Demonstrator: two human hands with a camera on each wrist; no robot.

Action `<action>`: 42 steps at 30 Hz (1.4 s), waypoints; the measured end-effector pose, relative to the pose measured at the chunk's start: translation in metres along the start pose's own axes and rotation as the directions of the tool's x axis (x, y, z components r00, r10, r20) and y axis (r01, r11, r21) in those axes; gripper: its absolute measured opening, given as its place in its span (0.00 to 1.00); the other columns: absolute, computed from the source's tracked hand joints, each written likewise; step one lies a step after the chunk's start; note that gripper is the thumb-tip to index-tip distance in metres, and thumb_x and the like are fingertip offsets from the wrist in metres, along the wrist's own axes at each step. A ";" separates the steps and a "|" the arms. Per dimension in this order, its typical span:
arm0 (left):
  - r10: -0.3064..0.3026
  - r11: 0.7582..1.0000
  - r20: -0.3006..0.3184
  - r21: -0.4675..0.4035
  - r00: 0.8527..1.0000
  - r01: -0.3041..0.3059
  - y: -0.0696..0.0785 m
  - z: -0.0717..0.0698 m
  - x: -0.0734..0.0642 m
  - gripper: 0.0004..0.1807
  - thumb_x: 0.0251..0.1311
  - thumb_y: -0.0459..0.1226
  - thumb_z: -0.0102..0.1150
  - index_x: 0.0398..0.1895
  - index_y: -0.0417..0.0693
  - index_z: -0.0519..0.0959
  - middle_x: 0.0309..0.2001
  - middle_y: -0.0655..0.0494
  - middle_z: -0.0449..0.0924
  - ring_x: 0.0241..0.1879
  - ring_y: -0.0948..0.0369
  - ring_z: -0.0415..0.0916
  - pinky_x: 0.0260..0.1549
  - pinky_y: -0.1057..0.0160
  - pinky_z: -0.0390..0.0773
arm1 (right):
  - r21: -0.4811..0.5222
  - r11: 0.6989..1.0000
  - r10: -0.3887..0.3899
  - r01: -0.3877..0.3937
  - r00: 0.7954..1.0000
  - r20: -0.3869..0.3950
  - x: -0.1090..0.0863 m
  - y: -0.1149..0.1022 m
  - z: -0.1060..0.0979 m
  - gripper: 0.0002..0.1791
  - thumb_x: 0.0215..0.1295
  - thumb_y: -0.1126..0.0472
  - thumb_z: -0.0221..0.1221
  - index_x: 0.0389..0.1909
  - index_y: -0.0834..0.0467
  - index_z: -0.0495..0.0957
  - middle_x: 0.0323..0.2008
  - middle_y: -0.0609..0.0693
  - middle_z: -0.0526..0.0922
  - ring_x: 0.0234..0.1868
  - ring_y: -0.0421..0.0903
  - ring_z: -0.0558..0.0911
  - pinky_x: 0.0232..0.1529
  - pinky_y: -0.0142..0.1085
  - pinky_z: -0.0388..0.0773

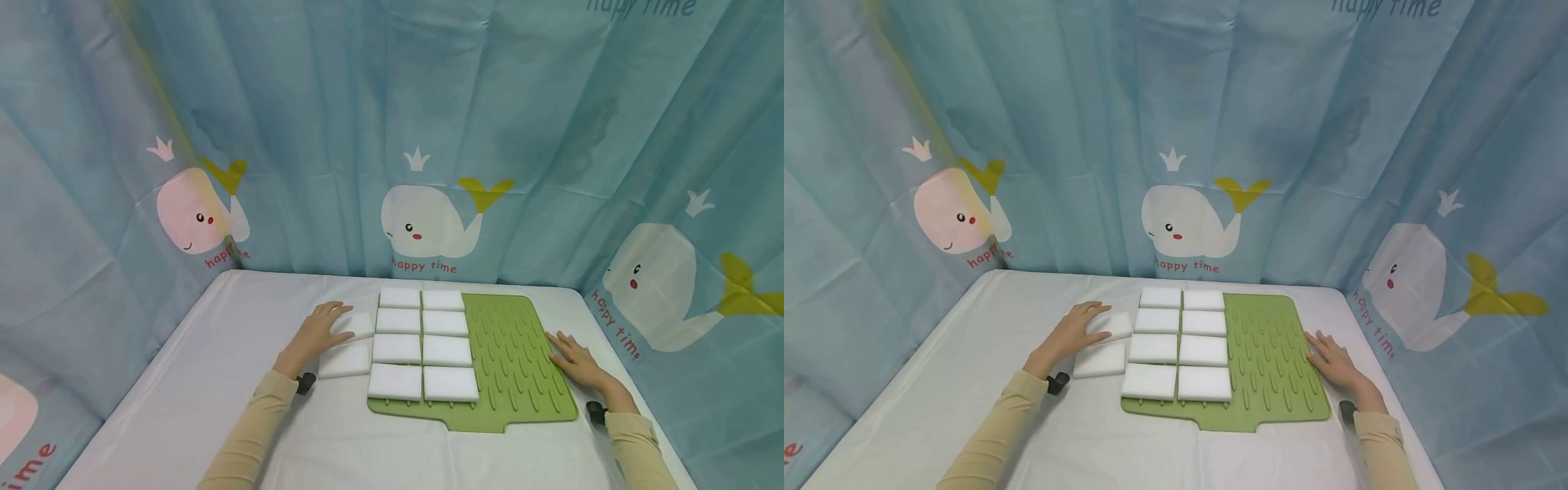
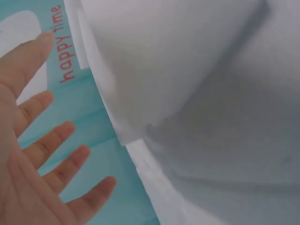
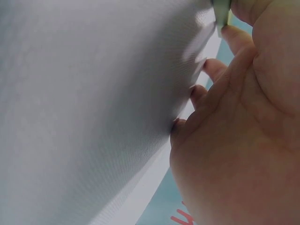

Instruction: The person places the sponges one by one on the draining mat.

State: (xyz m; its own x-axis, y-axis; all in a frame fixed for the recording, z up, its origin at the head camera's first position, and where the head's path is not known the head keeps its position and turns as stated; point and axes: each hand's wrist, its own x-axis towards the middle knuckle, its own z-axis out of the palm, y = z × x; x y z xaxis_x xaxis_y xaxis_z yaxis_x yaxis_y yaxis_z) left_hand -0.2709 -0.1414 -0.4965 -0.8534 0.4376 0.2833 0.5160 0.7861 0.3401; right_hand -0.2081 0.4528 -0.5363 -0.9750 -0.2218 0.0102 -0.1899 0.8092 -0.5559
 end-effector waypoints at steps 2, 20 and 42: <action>-0.015 1.000 0.030 -0.006 0.999 0.015 -0.002 0.000 -0.001 0.34 0.56 0.53 0.60 0.65 0.52 0.66 0.64 0.44 0.63 0.62 0.43 0.59 0.52 0.39 0.68 | -0.002 1.000 0.007 -0.007 1.000 0.000 0.000 0.000 0.000 0.33 0.69 0.53 0.49 0.69 0.64 0.53 0.67 0.74 0.45 0.65 0.76 0.40 0.58 0.71 0.30; -0.047 0.998 0.158 0.039 0.986 0.042 -0.020 -0.002 0.000 0.34 0.53 0.51 0.63 0.61 0.45 0.71 0.59 0.41 0.67 0.58 0.42 0.65 0.52 0.42 0.70 | 0.015 1.000 0.001 -0.001 1.000 -0.003 -0.001 -0.001 0.002 0.33 0.69 0.52 0.49 0.69 0.63 0.54 0.67 0.74 0.45 0.65 0.76 0.39 0.57 0.72 0.30; -0.078 0.994 0.189 -0.056 0.979 0.091 -0.019 -0.008 0.004 0.34 0.52 0.47 0.65 0.61 0.42 0.70 0.59 0.40 0.69 0.58 0.42 0.65 0.55 0.43 0.68 | 0.009 1.000 0.007 -0.007 1.000 0.003 0.000 0.002 0.000 0.33 0.70 0.52 0.48 0.69 0.63 0.53 0.68 0.73 0.44 0.66 0.75 0.38 0.59 0.70 0.28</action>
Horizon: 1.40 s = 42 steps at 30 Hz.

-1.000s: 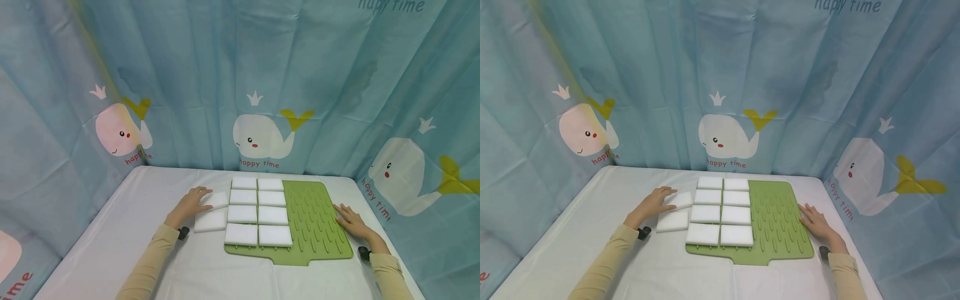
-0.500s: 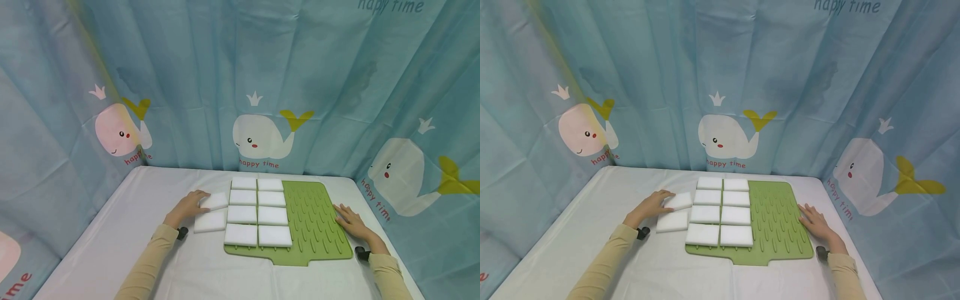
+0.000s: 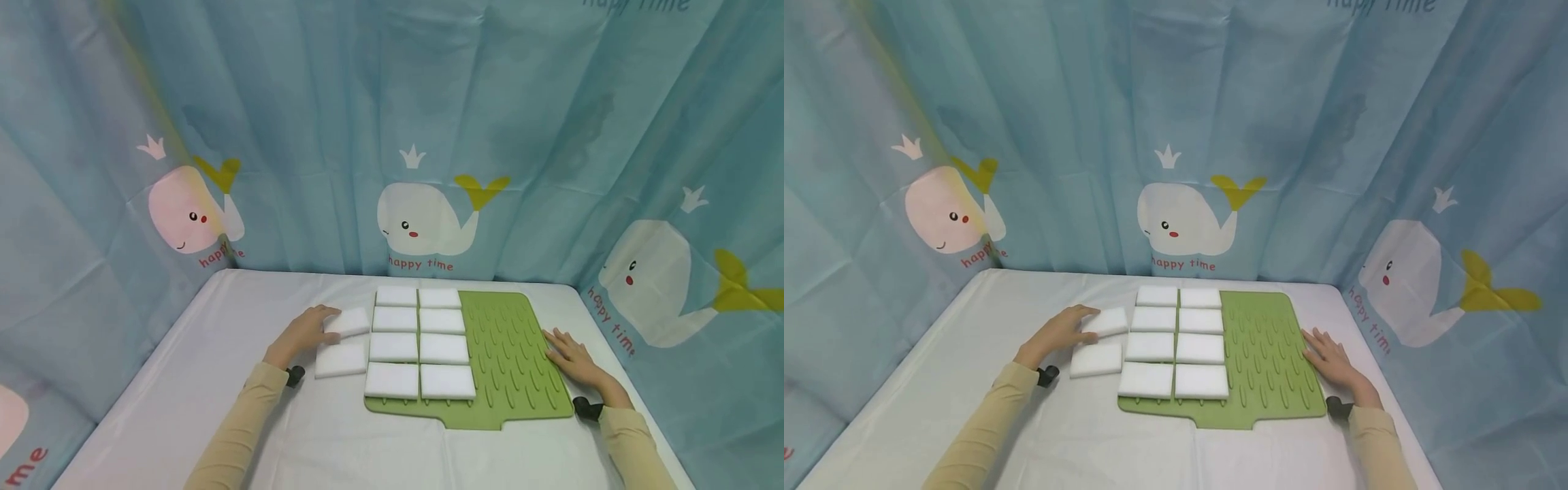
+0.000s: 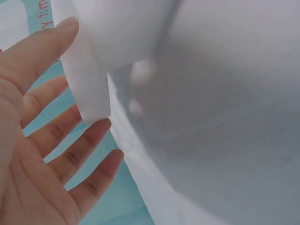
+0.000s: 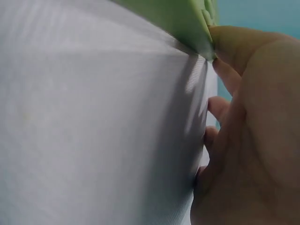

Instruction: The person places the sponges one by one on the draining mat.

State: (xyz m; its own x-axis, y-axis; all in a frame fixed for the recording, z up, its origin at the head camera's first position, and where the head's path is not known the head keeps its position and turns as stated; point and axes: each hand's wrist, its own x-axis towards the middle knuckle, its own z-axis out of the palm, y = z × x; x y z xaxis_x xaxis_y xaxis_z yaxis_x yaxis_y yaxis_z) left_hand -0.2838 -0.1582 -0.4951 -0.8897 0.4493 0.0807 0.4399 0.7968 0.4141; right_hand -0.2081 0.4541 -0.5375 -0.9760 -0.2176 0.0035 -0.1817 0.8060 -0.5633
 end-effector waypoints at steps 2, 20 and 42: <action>0.010 1.000 -0.008 0.009 1.000 -0.010 0.001 -0.003 0.001 0.33 0.53 0.47 0.64 0.61 0.42 0.70 0.59 0.40 0.69 0.58 0.42 0.65 0.54 0.43 0.68 | 0.001 1.000 0.001 -0.001 1.000 -0.001 0.001 -0.001 -0.001 0.32 0.70 0.52 0.48 0.69 0.63 0.53 0.68 0.73 0.44 0.66 0.75 0.38 0.59 0.70 0.28; 0.068 0.997 -0.051 0.024 0.996 -0.067 0.018 -0.018 0.011 0.32 0.54 0.48 0.64 0.62 0.47 0.70 0.59 0.45 0.70 0.59 0.45 0.66 0.56 0.45 0.68 | -0.004 1.000 0.008 -0.008 1.000 0.014 0.001 -0.004 -0.005 0.32 0.69 0.53 0.49 0.68 0.64 0.55 0.67 0.75 0.45 0.65 0.77 0.39 0.58 0.71 0.31; 0.156 0.988 -0.076 0.016 0.985 -0.155 0.050 -0.015 0.033 0.31 0.53 0.47 0.65 0.60 0.46 0.71 0.58 0.45 0.71 0.57 0.47 0.67 0.56 0.48 0.69 | 0.009 0.999 0.044 -0.045 0.997 0.065 0.001 -0.012 -0.009 0.33 0.69 0.52 0.49 0.69 0.63 0.53 0.68 0.74 0.43 0.67 0.74 0.37 0.59 0.69 0.28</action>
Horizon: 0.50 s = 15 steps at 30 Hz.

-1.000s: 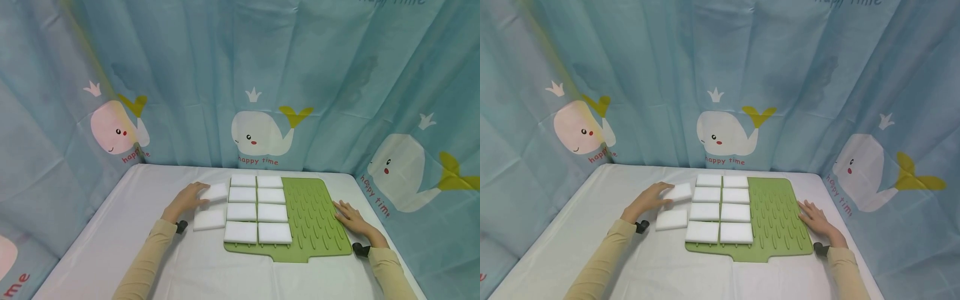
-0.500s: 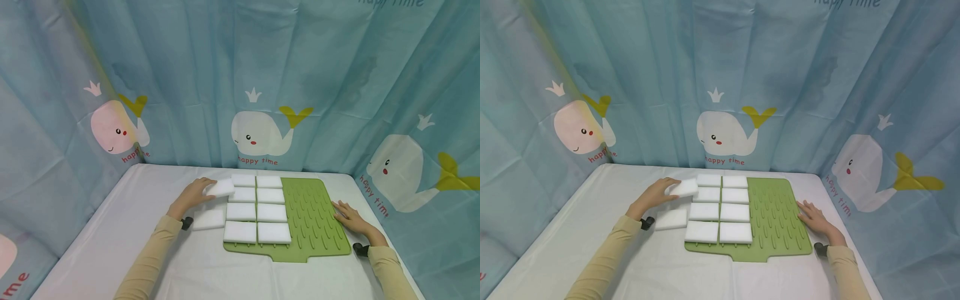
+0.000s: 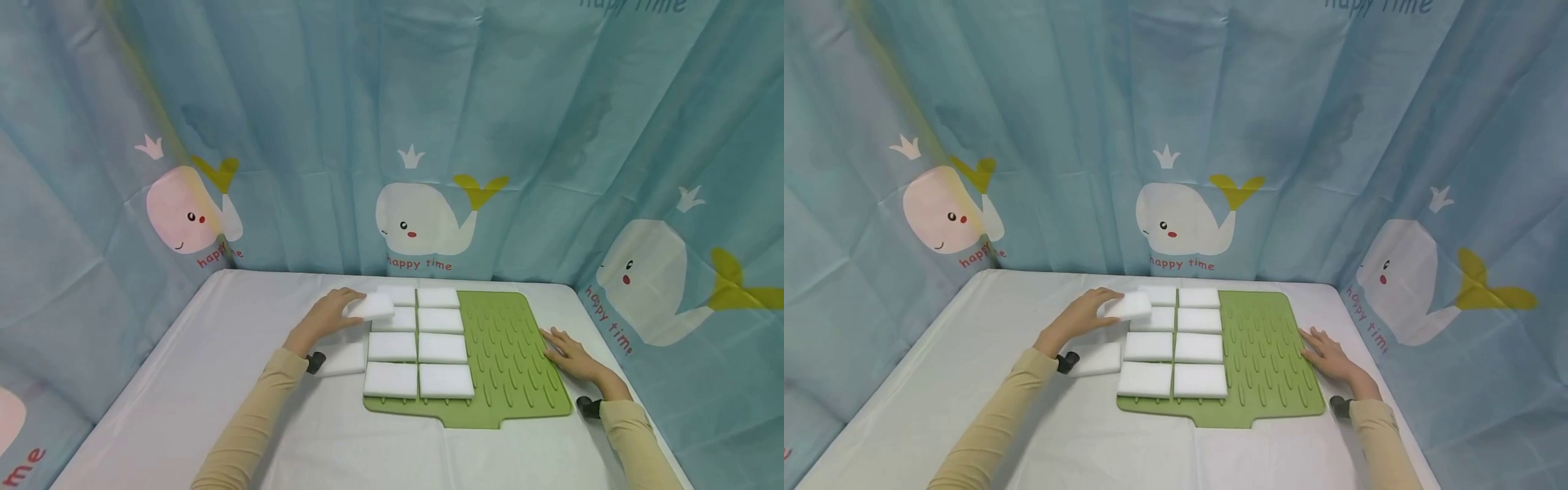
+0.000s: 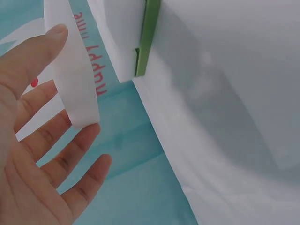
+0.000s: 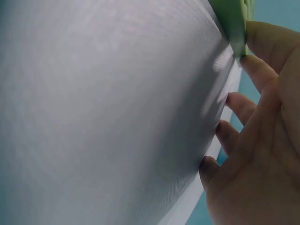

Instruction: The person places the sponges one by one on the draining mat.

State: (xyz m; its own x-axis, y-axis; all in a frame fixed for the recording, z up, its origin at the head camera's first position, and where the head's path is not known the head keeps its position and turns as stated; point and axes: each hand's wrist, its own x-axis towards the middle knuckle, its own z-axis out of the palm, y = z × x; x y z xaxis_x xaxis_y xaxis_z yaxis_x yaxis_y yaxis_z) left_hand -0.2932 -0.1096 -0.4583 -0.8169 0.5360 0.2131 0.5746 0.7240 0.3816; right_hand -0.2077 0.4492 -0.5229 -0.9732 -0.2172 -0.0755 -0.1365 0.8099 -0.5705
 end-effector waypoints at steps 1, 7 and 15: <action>0.008 1.000 -0.001 0.004 1.000 -0.008 0.001 0.001 0.001 0.31 0.53 0.47 0.65 0.60 0.46 0.71 0.58 0.45 0.71 0.57 0.47 0.67 0.56 0.48 0.69 | 0.001 1.000 0.000 0.000 1.000 0.003 0.000 0.001 0.000 0.33 0.69 0.52 0.49 0.69 0.63 0.53 0.68 0.74 0.43 0.67 0.74 0.37 0.59 0.69 0.28; 0.033 0.999 -0.006 0.030 0.999 -0.032 0.011 0.006 0.012 0.31 0.53 0.48 0.64 0.60 0.47 0.71 0.58 0.47 0.71 0.58 0.48 0.67 0.57 0.50 0.68 | 0.003 1.000 -0.002 0.002 1.000 0.010 0.003 0.006 0.002 0.33 0.69 0.51 0.48 0.70 0.62 0.52 0.68 0.74 0.43 0.67 0.74 0.37 0.59 0.69 0.28; 0.066 0.997 -0.003 0.028 0.998 -0.066 0.027 0.011 0.029 0.31 0.54 0.51 0.63 0.61 0.49 0.71 0.58 0.49 0.71 0.57 0.49 0.68 0.56 0.52 0.69 | 0.007 1.000 0.009 -0.009 1.000 0.018 0.004 0.008 0.001 0.34 0.69 0.50 0.49 0.70 0.62 0.51 0.68 0.74 0.42 0.67 0.73 0.35 0.59 0.69 0.26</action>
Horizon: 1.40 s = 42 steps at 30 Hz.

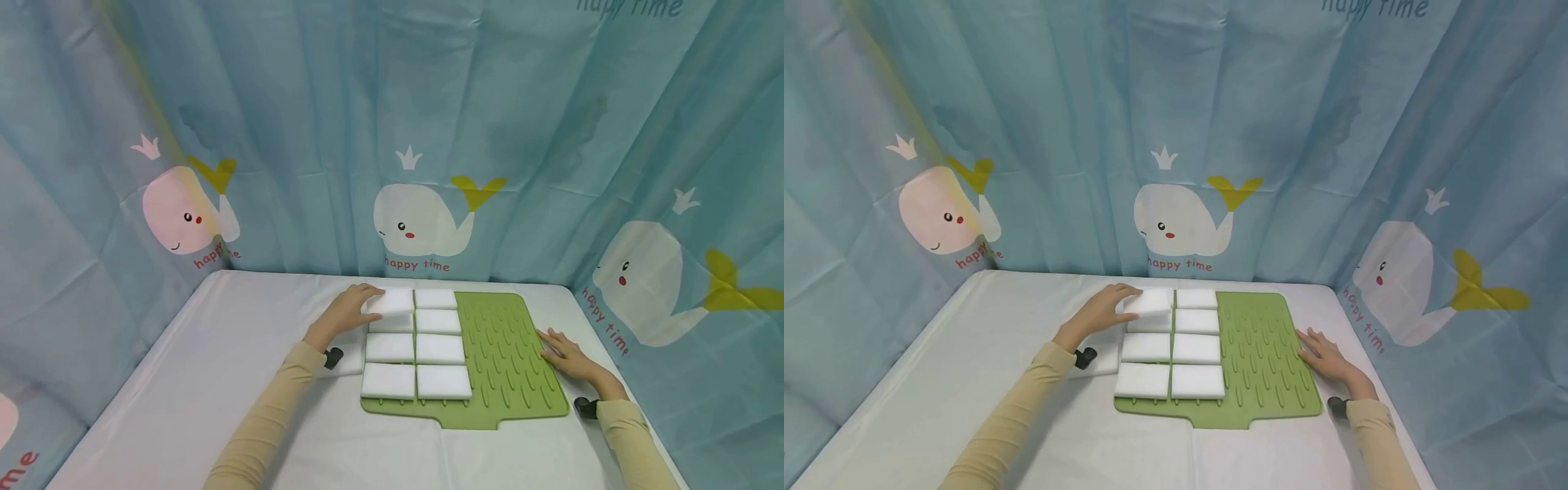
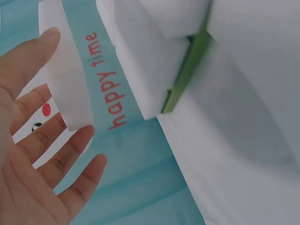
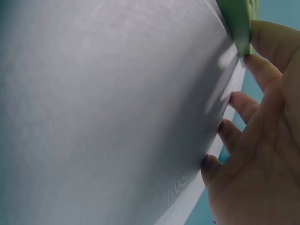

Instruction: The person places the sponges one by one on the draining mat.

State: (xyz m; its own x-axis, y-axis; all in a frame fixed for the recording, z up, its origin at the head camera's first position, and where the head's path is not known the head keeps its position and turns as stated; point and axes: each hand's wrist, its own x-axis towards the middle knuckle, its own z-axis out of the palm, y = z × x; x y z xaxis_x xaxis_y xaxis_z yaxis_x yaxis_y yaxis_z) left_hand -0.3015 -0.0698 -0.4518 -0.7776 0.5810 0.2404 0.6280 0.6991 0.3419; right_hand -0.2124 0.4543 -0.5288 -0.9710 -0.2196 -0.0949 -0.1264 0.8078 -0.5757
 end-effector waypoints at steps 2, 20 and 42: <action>0.012 1.000 0.001 0.000 1.000 -0.012 0.004 0.002 0.003 0.31 0.54 0.51 0.63 0.61 0.49 0.71 0.58 0.48 0.71 0.57 0.49 0.68 0.56 0.51 0.69 | -0.007 1.000 -0.002 0.002 1.000 -0.001 0.000 0.000 0.001 0.34 0.69 0.50 0.48 0.70 0.61 0.52 0.68 0.73 0.42 0.67 0.73 0.36 0.60 0.68 0.26; 0.072 0.997 0.071 0.004 0.995 -0.072 0.041 0.025 0.037 0.31 0.56 0.52 0.60 0.62 0.54 0.70 0.60 0.53 0.71 0.58 0.52 0.67 0.55 0.52 0.70 | -0.044 0.999 -0.014 0.013 1.000 -0.021 -0.004 -0.002 0.002 0.33 0.69 0.51 0.49 0.69 0.62 0.54 0.67 0.74 0.45 0.66 0.75 0.39 0.60 0.69 0.33; 0.171 0.982 0.117 0.061 0.978 -0.179 0.080 0.051 0.072 0.31 0.56 0.54 0.59 0.62 0.56 0.69 0.59 0.55 0.71 0.56 0.55 0.68 0.55 0.57 0.70 | -0.043 0.999 -0.003 0.003 1.000 -0.004 -0.001 -0.009 -0.002 0.33 0.69 0.51 0.49 0.69 0.63 0.53 0.67 0.74 0.44 0.66 0.76 0.39 0.59 0.70 0.34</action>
State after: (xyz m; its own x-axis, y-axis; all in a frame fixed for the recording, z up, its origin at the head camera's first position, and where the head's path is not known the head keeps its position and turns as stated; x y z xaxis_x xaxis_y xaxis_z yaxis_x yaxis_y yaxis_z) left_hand -0.3056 0.0487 -0.4532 -0.6499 0.7366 0.1871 0.7575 0.6079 0.2378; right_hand -0.2104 0.4486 -0.5220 -0.9714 -0.2199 -0.0892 -0.1382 0.8296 -0.5409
